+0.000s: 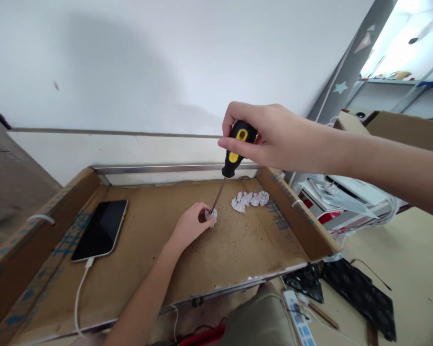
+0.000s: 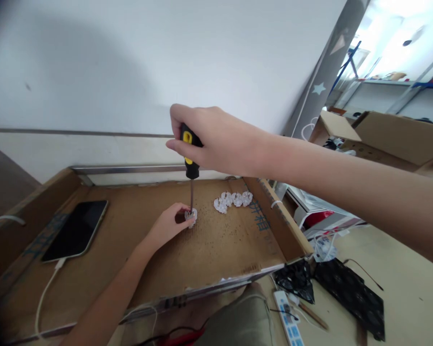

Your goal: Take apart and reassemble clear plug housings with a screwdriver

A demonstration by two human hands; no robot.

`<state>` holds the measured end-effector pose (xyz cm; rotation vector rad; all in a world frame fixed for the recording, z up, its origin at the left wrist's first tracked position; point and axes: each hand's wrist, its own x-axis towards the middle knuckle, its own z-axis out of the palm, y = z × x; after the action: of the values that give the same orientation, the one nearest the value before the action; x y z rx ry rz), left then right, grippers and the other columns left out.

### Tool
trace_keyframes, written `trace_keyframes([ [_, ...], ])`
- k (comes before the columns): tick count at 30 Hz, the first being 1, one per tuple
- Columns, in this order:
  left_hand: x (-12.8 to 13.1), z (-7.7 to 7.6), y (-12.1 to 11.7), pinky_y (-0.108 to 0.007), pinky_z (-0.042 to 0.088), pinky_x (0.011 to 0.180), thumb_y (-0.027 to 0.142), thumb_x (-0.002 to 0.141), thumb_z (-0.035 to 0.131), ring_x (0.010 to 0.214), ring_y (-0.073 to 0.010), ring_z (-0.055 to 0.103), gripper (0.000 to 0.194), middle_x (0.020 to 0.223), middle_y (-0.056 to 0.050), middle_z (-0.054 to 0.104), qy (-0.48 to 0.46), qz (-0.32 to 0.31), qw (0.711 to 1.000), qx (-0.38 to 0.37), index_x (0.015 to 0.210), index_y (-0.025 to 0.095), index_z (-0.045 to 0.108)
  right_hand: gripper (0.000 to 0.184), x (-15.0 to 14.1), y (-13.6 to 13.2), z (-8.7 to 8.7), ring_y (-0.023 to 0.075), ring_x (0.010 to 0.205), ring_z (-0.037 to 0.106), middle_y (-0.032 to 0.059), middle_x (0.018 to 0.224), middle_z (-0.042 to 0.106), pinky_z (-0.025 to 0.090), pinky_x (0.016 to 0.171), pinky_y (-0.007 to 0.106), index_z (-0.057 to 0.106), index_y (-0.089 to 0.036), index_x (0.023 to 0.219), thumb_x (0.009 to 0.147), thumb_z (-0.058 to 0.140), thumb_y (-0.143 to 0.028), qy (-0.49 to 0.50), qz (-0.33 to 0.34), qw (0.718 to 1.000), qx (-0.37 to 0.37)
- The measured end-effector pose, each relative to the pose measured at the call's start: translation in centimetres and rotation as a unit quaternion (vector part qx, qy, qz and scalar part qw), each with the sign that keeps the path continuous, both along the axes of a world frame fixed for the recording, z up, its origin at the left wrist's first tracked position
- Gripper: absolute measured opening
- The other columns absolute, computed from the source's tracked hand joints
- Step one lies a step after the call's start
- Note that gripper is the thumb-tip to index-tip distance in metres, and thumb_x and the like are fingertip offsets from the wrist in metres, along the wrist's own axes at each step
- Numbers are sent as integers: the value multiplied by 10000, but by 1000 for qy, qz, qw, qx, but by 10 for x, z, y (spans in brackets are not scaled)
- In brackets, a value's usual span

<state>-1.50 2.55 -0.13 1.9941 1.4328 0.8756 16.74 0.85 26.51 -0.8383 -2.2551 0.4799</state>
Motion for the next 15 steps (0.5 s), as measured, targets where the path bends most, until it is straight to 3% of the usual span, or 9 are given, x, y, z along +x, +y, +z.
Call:
trace_keyframes([
  [3,0,0,0,-299,459,781,377,758,609,852,-176,590,233,948,-18,622,-2,-4,1000,1,932,224,591,173,0,-2,2,-9,461,391,-102,560,521,271,486,146,577,-164,807,784,575,-335,-131,-44,986,92],
  [6,0,-1,0,-297,459,791,379,765,611,867,-176,592,236,959,-16,626,-4,-9,1000,5,943,226,594,265,-3,-4,3,-30,469,417,-101,616,537,287,469,127,560,-162,868,835,468,-408,-207,-135,960,130],
  [10,1,-4,4,-297,463,798,406,760,620,882,-180,595,263,974,-21,627,3,-8,1000,16,944,219,600,245,-11,0,0,-38,508,472,-95,640,521,331,456,86,553,-149,881,832,486,-380,-213,-213,946,118],
  [12,1,-6,5,-300,464,803,416,751,631,893,-184,596,274,985,-23,629,5,-4,1000,19,937,216,602,283,-15,7,-1,-42,590,500,-89,656,505,264,414,40,554,-127,869,819,494,-399,-200,-233,944,125],
  [15,2,-6,4,-310,467,813,421,751,634,907,-191,604,285,1001,-26,640,6,2,1000,5,948,219,600,502,-13,23,4,-35,601,536,-84,729,516,234,418,8,521,-75,1006,793,430,-521,-200,-200,954,101],
])
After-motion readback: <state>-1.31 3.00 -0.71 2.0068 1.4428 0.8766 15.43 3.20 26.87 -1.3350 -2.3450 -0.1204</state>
